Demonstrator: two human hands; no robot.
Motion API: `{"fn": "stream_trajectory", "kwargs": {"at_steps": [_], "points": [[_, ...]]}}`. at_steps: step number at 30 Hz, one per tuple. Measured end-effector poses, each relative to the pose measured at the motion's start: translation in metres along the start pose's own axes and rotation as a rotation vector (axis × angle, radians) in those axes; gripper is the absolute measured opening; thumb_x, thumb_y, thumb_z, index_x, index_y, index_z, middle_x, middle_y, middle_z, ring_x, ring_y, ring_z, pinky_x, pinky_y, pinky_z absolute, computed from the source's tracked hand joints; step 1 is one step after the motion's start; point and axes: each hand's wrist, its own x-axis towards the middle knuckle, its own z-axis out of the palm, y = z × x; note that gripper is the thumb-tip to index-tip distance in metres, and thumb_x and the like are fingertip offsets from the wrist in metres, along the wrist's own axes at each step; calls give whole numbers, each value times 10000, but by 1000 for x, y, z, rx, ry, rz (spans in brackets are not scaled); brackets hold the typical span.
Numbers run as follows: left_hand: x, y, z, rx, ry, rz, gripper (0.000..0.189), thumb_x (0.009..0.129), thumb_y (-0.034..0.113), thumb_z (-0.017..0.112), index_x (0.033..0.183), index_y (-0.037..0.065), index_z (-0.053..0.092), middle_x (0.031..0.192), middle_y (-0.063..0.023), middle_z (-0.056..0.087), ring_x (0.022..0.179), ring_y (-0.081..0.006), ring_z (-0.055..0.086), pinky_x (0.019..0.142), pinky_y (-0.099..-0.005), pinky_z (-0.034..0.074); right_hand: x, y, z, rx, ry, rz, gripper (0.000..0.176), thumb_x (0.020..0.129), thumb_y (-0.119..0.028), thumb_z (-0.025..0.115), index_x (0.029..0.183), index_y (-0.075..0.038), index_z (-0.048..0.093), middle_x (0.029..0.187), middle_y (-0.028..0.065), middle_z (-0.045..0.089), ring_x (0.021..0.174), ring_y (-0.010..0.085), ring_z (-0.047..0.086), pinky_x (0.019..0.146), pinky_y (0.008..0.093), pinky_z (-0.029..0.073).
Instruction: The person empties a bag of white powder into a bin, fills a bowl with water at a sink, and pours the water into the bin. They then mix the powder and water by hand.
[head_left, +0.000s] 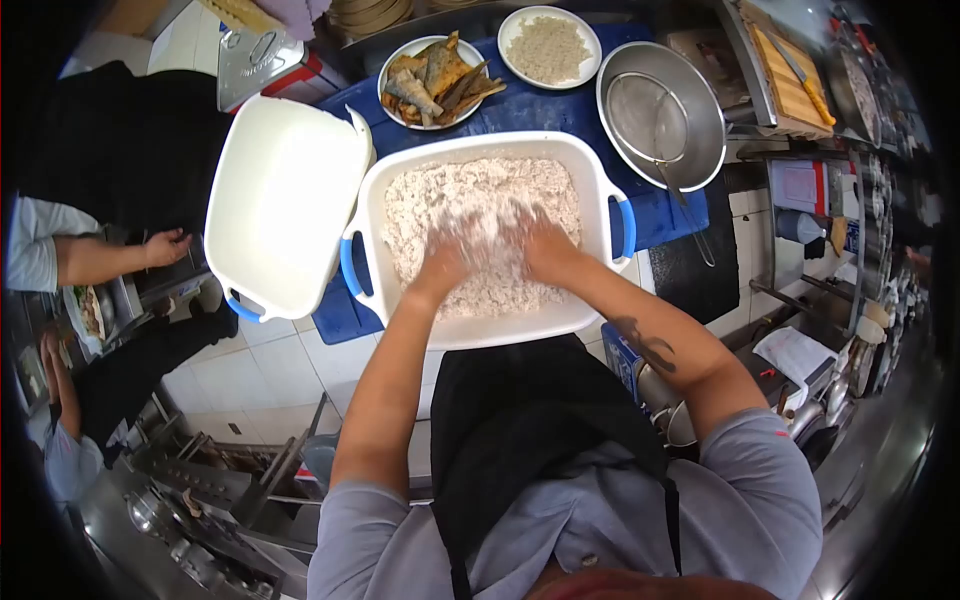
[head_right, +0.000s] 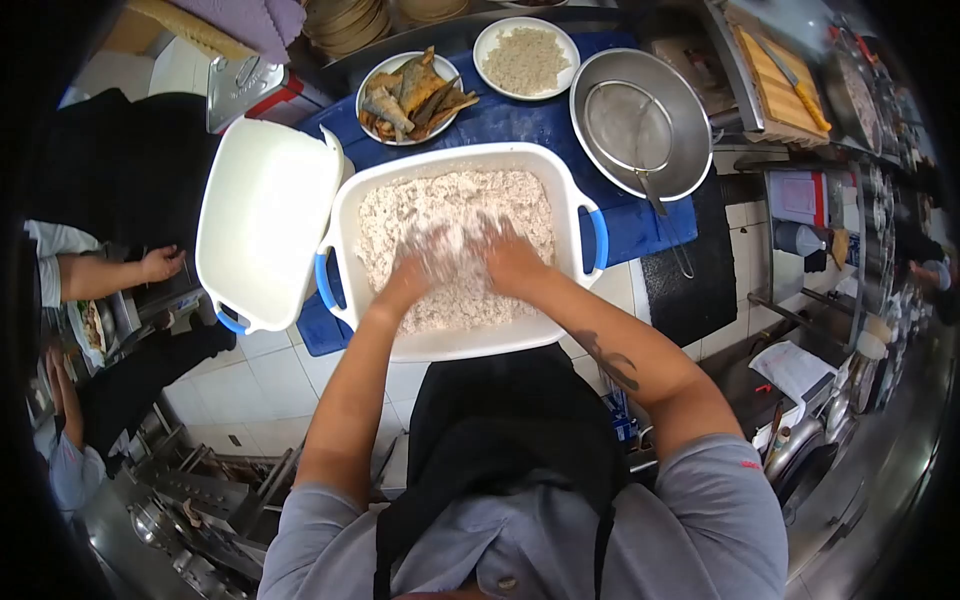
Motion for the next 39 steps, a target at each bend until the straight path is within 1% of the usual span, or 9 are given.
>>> {"fn": "stream_trajectory", "kwargs": {"at_steps": [2,5,13,14,22,30,32,37,39], "points": [[25,30,-71,-557,-583,-488,897,771,405,660,1461,111,169,1462,-137,293,1345,-340,270,1106,-443,210,-23,-6,-2,-121,-118,-16,727,718,-258,710,1371,-182,400,1469,221,214,1294,472,282,999,536,357],[35,39,-48,-424,-819,-513,969,771,463,642,1468,95,77,1493,-125,226,1358,-378,213,1117,-471,165,-9,-9,0,-207,-204,83,689,762,-252,660,1379,-112,388,1442,250,262,1319,456,247,1012,557,326],[61,12,38,-338,-1193,-505,593,762,320,570,1290,59,502,1417,-133,370,1332,-313,275,1119,-520,69,67,37,55,-434,-300,72,390,805,-195,539,1109,42,604,1310,273,438,1251,376,394,994,482,360],[29,27,83,-201,-827,-700,526,768,287,551,1213,7,548,1333,-155,459,1300,-322,316,1120,-506,98,73,39,51,-326,-283,161,350,787,-175,555,1071,18,624,1218,248,505,1177,334,465,938,446,411],[30,12,36,-538,-417,-938,480,772,212,574,1202,2,537,1273,-187,501,1236,-348,403,1091,-451,220,56,64,67,71,219,62,388,721,-90,597,1085,46,580,864,249,610,826,370,610,763,431,500],[-14,26,-43,-311,-513,-656,742,748,350,675,1360,38,393,1364,-183,421,1297,-380,323,1114,-434,180,-16,53,-6,401,5,169,940,696,-371,760,1427,-68,253,1407,234,349,1283,378,359,1070,388,292],[-25,33,-58,-669,-269,-1203,907,739,315,717,1420,-7,211,1372,-227,389,1297,-369,331,1104,-400,214,-26,73,30,627,69,481,874,758,-390,713,1433,-87,248,1397,229,368,1273,367,375,1067,385,295],[-35,50,-11,-1411,69,-1569,942,750,173,744,1415,-68,121,1378,-187,360,1241,-248,408,1016,-317,356,-10,50,89,1490,64,625,843,813,-437,644,1454,-121,197,1367,166,420,1277,303,386,1007,364,358],[-18,56,-29,-1486,120,-1728,911,739,224,752,1387,-96,196,1341,-185,412,1206,-263,430,1013,-307,343,0,15,70,1532,227,827,749,814,-220,699,1393,25,291,1110,144,579,916,145,566,747,221,451]]}}
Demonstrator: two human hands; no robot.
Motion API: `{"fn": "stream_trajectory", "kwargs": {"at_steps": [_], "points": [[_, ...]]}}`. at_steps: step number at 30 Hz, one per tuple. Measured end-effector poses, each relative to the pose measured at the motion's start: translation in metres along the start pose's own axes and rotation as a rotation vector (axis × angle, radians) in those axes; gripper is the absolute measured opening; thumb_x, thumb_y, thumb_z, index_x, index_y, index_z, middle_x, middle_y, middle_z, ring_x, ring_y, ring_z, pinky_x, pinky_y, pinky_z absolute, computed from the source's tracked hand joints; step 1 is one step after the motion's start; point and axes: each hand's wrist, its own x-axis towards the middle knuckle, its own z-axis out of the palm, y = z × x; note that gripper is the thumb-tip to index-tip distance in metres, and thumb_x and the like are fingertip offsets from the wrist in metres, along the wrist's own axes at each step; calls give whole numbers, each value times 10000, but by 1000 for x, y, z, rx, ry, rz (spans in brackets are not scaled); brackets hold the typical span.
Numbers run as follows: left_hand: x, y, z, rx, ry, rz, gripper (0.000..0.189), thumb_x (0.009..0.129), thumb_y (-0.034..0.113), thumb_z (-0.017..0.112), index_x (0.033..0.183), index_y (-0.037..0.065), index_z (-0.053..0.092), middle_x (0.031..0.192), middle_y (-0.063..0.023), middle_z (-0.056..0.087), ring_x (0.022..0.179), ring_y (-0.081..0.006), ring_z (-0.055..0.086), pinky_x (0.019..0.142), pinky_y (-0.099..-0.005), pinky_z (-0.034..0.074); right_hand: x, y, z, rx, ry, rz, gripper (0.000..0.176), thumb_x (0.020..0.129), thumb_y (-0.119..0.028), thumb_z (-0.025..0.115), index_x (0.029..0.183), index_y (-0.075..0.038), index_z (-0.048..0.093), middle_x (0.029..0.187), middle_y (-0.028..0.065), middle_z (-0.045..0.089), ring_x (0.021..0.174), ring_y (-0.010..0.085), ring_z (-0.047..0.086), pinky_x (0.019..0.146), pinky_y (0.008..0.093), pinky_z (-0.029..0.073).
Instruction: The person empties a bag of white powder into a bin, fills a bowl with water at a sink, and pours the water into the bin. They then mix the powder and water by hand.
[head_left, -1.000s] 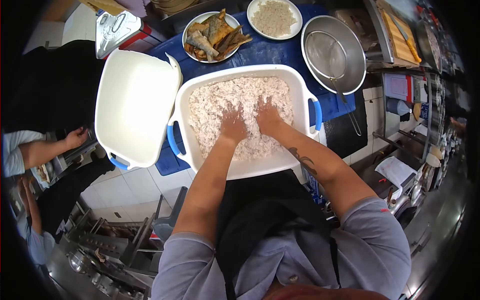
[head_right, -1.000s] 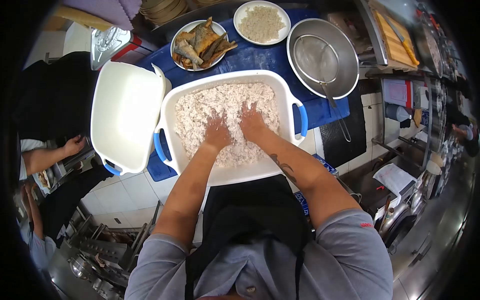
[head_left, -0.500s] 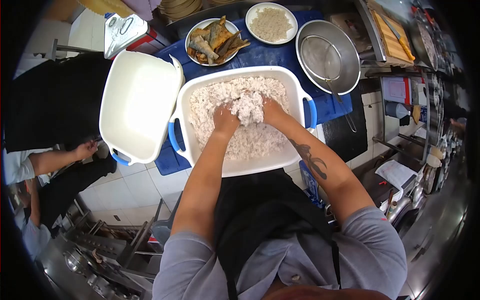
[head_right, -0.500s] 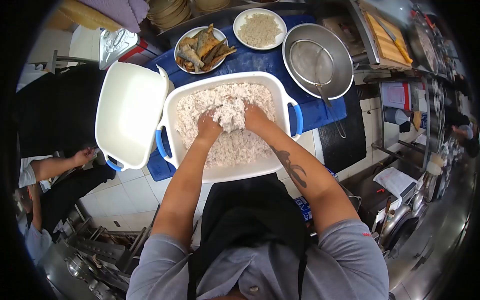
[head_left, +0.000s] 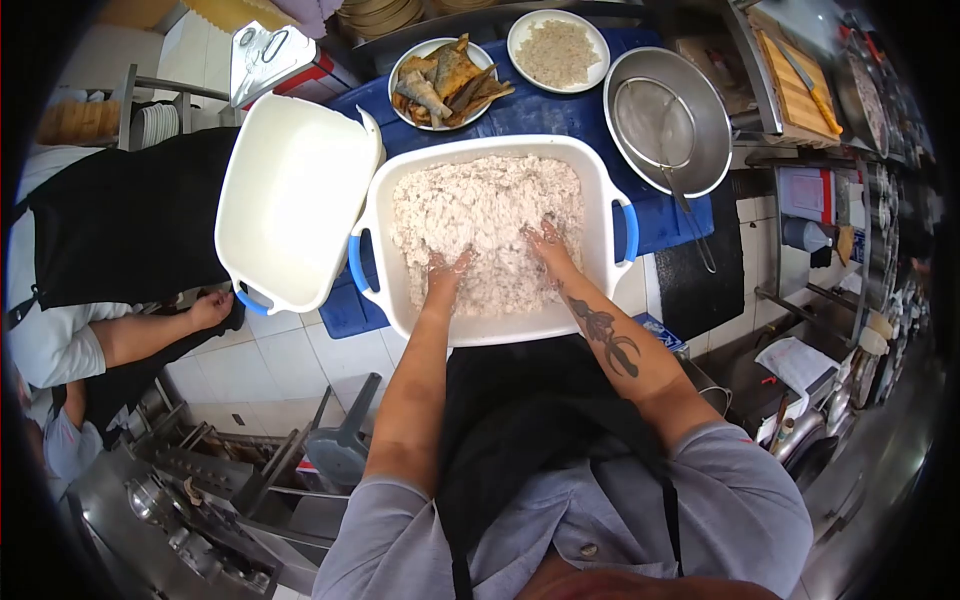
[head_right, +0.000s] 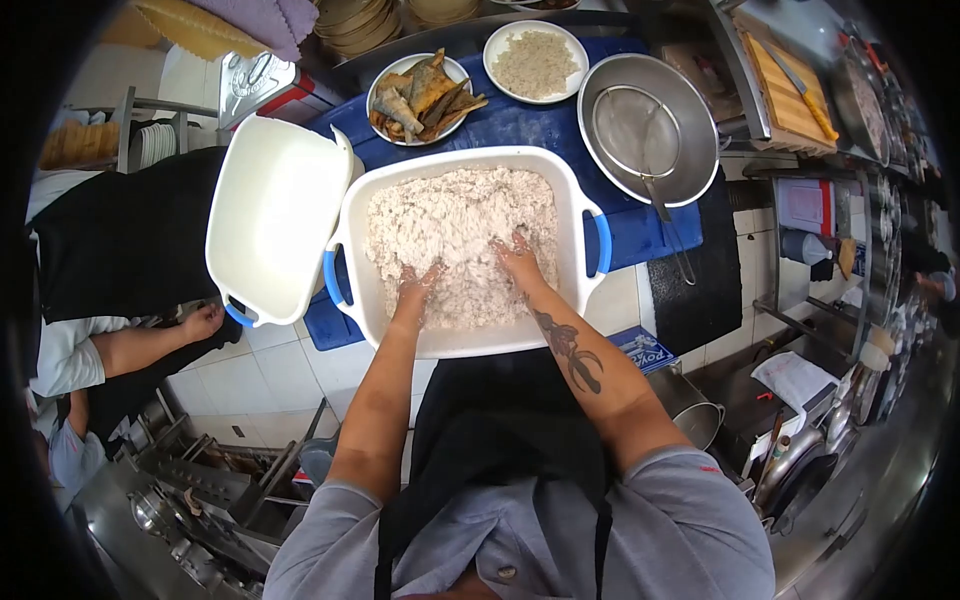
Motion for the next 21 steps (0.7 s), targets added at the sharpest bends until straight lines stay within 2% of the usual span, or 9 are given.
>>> {"fn": "stream_trajectory", "kwargs": {"at_steps": [2,4,6,8,10,13,16,20,21], "points": [[-6,-9,-4,-13,-22,-5,897,738,238,752,1375,-105,222,1353,-211,391,1214,-277,428,1020,-311,341,-19,-1,4,59,-18,-73,777,798,-242,719,1388,34,294,1180,156,554,945,162,570,776,245,466],[-16,-4,-2,425,28,217,941,738,278,753,1377,-121,188,1371,-247,357,1240,-290,408,1029,-311,335,-31,-14,7,-518,-57,-499,812,795,-267,722,1409,1,262,1265,176,510,1054,189,549,868,292,457],[-32,12,5,523,-46,226,988,725,297,755,1406,-81,147,1401,-242,327,1282,-323,369,1063,-363,295,-60,-31,9,-365,-206,-324,812,794,-273,705,1422,-36,248,1290,235,482,1233,295,436,1002,388,378],[-36,20,9,959,-225,807,1024,703,295,759,1438,-16,118,1435,-199,305,1321,-365,304,1092,-421,232,-71,-39,12,-1150,-240,-867,814,771,-260,700,1424,-58,258,1334,272,417,1294,414,327,1051,427,319],[-38,36,19,955,-335,721,1012,703,316,737,1457,50,117,1463,-149,282,1346,-387,243,1108,-481,164,-64,-40,23,-1147,-317,-950,853,735,-274,710,1427,-67,256,1391,271,335,1324,460,228,1053,520,285],[-21,31,23,1544,-344,701,838,777,362,629,1449,85,212,1458,-90,324,1386,-337,161,1119,-506,128,-53,-55,38,-1889,-316,-638,882,733,-318,702,1439,-75,231,1459,218,235,1327,477,190,1017,625,259],[22,14,36,1916,-607,224,619,833,313,537,1386,83,379,1447,-65,353,1377,-306,198,1115,-489,156,-9,-49,49,-2163,-530,-566,855,745,-317,680,1432,-62,241,1436,206,275,1295,465,251,1001,594,312],[65,2,40,1997,-675,171,483,858,278,462,1299,85,503,1406,-49,416,1345,-240,276,1101,-468,202,35,-20,51,-2048,-218,-607,509,778,-193,604,1261,-61,511,1181,159,562,1133,278,518,915,482,436],[76,-6,39,1826,-486,87,472,859,286,458,1282,85,519,1381,-40,447,1318,-214,318,1085,-441,236,39,-23,54,-2047,-229,-595,509,778,-193,604,1261,-61,511,1181,159,562,1133,278,518,915,482,436]]}}
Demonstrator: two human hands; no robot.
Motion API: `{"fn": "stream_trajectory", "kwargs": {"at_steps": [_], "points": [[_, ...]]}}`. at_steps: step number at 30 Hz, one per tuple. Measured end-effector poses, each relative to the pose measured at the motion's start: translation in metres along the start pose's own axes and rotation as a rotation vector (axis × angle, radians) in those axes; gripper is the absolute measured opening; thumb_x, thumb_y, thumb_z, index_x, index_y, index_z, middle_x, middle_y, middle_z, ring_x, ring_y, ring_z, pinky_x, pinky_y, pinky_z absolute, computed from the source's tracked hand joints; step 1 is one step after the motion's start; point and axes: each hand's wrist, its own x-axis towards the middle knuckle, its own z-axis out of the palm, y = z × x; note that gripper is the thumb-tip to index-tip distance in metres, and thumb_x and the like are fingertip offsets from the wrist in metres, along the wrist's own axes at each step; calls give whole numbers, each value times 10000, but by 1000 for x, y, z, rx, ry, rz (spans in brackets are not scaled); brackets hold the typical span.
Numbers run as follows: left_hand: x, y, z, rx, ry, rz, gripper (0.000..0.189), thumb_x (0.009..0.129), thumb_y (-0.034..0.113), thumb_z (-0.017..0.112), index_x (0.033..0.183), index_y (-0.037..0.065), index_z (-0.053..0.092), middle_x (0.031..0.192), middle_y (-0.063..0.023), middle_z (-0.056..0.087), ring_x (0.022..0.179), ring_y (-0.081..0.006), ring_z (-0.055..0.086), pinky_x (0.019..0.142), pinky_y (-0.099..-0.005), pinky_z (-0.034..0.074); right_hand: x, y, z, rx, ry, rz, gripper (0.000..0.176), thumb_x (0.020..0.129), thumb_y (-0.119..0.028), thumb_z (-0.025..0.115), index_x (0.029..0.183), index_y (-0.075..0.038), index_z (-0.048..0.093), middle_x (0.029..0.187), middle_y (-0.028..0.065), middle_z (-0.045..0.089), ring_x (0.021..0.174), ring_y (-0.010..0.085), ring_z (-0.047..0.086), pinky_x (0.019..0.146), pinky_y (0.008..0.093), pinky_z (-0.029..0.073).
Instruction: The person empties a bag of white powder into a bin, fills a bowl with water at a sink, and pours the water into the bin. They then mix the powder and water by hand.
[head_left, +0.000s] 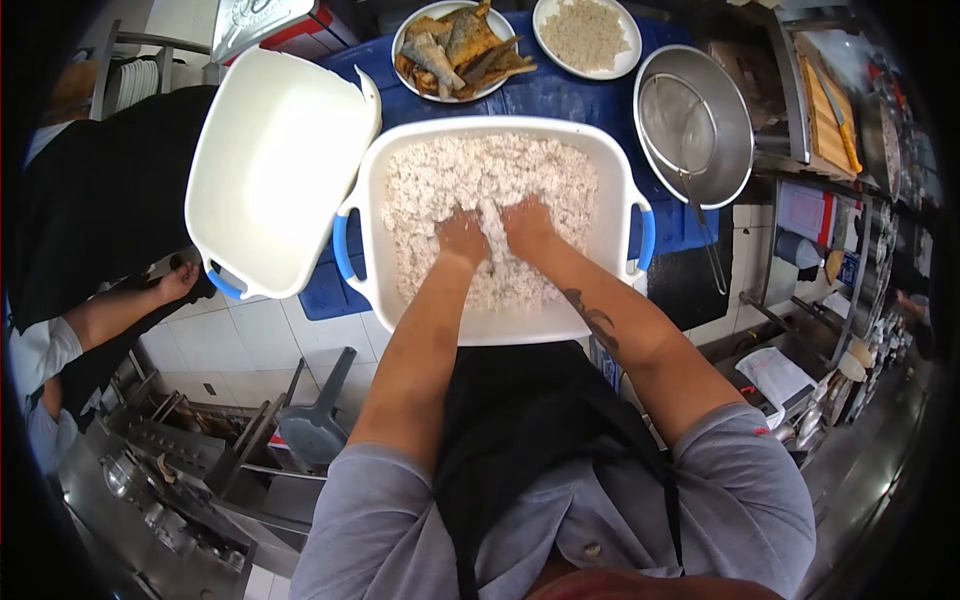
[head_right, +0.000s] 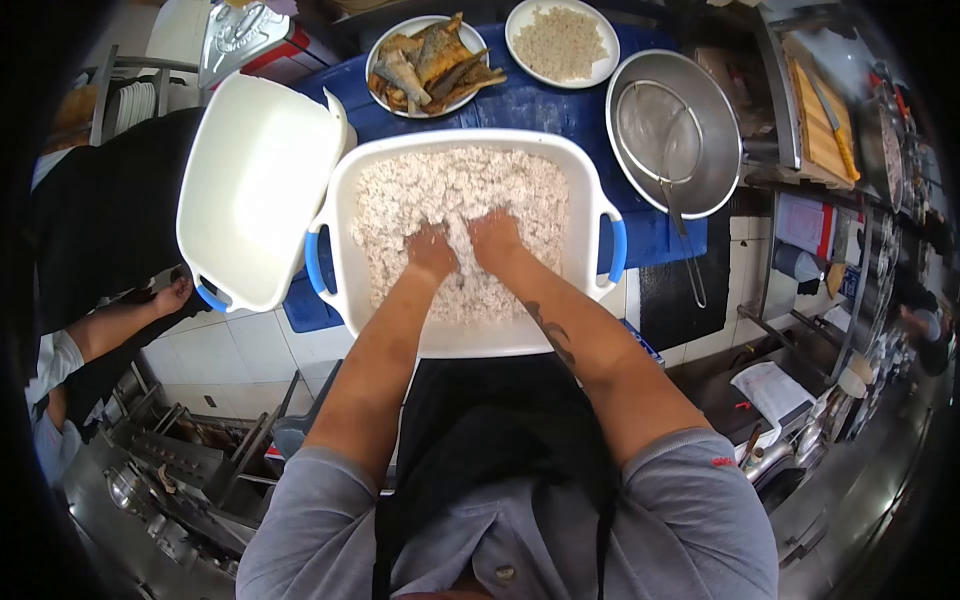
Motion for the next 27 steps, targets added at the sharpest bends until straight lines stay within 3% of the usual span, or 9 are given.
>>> {"fn": "stream_trajectory", "kwargs": {"at_steps": [5,12,15,17,19,21,23,25,27], "points": [[9,-13,-1,-84,200,-60,403,861,266,449,1204,101,582,1277,-45,548,1243,-191,427,1027,-356,328,-2,19,-17,365,223,45,128,701,-90,602,803,-32,655,844,188,646,848,309,637,759,357,515],[-67,-13,-23,-4,424,60,352,824,368,538,1111,198,650,1132,-8,636,1215,-228,451,1049,-511,262,-62,47,-15,647,401,-27,434,709,-244,713,1001,50,583,961,246,613,928,354,603,787,388,501],[-79,-31,11,-213,757,141,440,815,440,541,1199,232,591,1237,-6,577,1256,-239,406,1088,-526,185,-100,56,4,819,415,26,634,707,-327,749,1147,63,515,1056,250,600,985,318,601,791,376,500],[-84,-40,31,-170,614,136,551,857,496,518,1281,144,510,1322,-95,495,1243,-296,407,1100,-421,210,-110,54,38,940,436,137,742,700,-366,763,1225,67,467,1114,245,591,1015,295,598,793,379,500],[-76,-33,58,-813,420,3,593,838,472,571,1284,88,498,1323,-101,494,1258,-296,390,1104,-389,208,-117,40,70,2014,-103,335,730,764,-381,684,1353,-48,410,1348,185,453,1199,325,470,959,406,409],[-42,-34,93,-592,475,-107,639,810,396,645,1315,53,456,1327,-132,481,1278,-265,379,1093,-366,251,-98,18,80,2016,-119,383,679,781,-353,670,1345,-64,425,1352,147,452,1198,303,469,949,431,411],[-40,-33,90,-1920,28,144,820,773,312,697,1423,67,259,1355,-162,440,1296,-254,358,1082,-363,281,-89,-3,74,2016,-135,432,630,798,-325,656,1337,-80,440,1355,109,452,1198,281,468,940,457,413],[-92,1,38,-1851,165,-61,966,783,245,688,1457,86,14,1355,-190,420,1279,-271,382,1030,-396,351,-90,-16,56,2310,-60,200,558,833,-301,620,1312,-64,460,1345,72,449,1182,265,475,898,482,437],[-87,6,52,-2322,335,301,1023,805,207,668,1436,106,-131,1341,-173,431,1237,-291,428,948,-440,414,-97,-16,32,2423,-70,183,586,832,-314,628,1309,-30,440,1326,68,462,1177,262,477,869,514,450]]}}
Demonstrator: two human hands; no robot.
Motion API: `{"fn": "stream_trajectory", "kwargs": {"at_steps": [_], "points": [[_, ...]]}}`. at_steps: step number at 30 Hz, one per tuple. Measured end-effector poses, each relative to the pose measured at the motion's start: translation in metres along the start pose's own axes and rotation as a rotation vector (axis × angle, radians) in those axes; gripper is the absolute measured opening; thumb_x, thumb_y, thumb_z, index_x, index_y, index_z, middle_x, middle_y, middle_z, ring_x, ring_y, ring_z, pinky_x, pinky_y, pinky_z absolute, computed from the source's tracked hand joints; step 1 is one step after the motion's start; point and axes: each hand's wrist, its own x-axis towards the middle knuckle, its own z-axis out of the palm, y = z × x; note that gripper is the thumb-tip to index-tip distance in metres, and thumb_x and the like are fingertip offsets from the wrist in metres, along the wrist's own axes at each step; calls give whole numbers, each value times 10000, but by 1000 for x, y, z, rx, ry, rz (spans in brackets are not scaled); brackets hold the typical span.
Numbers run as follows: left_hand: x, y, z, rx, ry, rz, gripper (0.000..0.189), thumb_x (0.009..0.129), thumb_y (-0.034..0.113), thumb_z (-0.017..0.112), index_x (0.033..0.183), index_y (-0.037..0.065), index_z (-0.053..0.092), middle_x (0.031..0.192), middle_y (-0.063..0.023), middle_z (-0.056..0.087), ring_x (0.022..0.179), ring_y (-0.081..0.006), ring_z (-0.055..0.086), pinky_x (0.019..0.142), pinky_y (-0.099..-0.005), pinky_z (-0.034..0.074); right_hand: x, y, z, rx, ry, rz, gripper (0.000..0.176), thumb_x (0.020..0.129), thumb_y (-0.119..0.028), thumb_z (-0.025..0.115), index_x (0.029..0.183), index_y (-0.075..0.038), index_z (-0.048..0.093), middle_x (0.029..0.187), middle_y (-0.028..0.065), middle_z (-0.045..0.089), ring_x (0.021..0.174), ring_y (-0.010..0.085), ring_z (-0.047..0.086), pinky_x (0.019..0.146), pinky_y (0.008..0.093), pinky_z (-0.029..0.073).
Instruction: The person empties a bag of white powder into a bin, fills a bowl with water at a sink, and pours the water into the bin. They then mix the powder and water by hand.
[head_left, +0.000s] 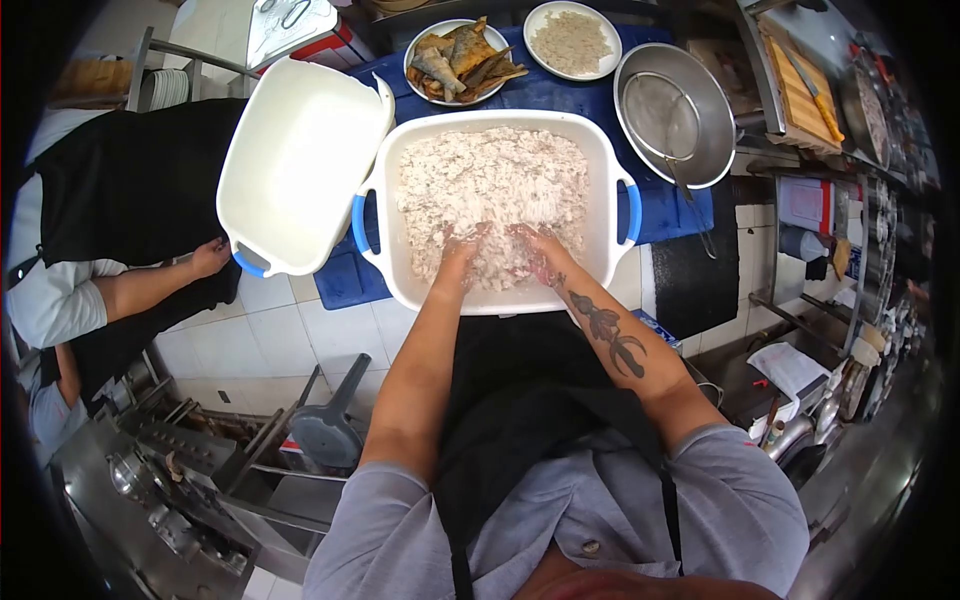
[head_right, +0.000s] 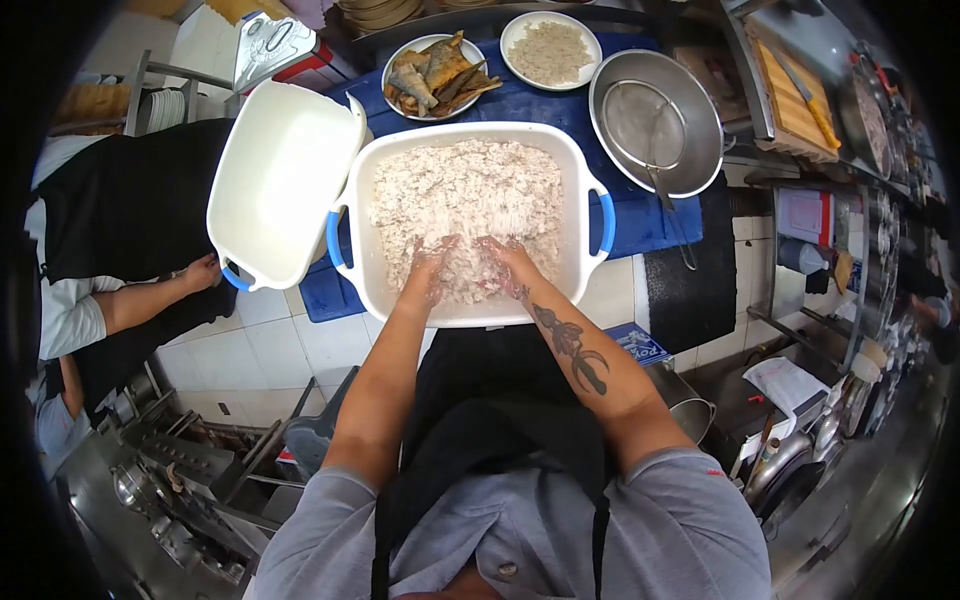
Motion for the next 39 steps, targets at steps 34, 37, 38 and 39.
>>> {"fn": "stream_trajectory", "kwargs": {"at_steps": [34,37,38,39], "points": [[32,29,12,2007,-12,240,442,827,344,534,1143,44,609,1267,-147,525,1237,-323,409,1065,-411,291,16,-62,26,-1874,32,-374,685,638,-99,727,1265,-50,456,1111,224,570,1043,375,544,885,427,457],[8,50,16,1880,-61,308,524,820,411,556,1161,14,587,1297,-173,496,1263,-349,372,1080,-428,258,-10,-103,68,-1995,-340,-227,716,692,-135,709,1334,-52,404,1337,292,390,1253,398,376,1043,399,336],[-3,56,19,1827,-112,397,554,820,439,558,1154,-3,584,1308,-188,482,1273,-358,354,1084,-432,245,-3,-107,79,-2006,-350,-238,716,692,-135,709,1334,-52,404,1337,292,390,1253,398,376,1043,399,336],[12,35,-9,1928,-19,685,559,840,473,525,1102,-14,609,1217,-225,542,1203,-366,437,1036,-437,315,10,-110,88,-2086,-291,-506,587,735,-145,648,1282,-49,458,1235,273,482,1128,388,479,958,416,401]]}}
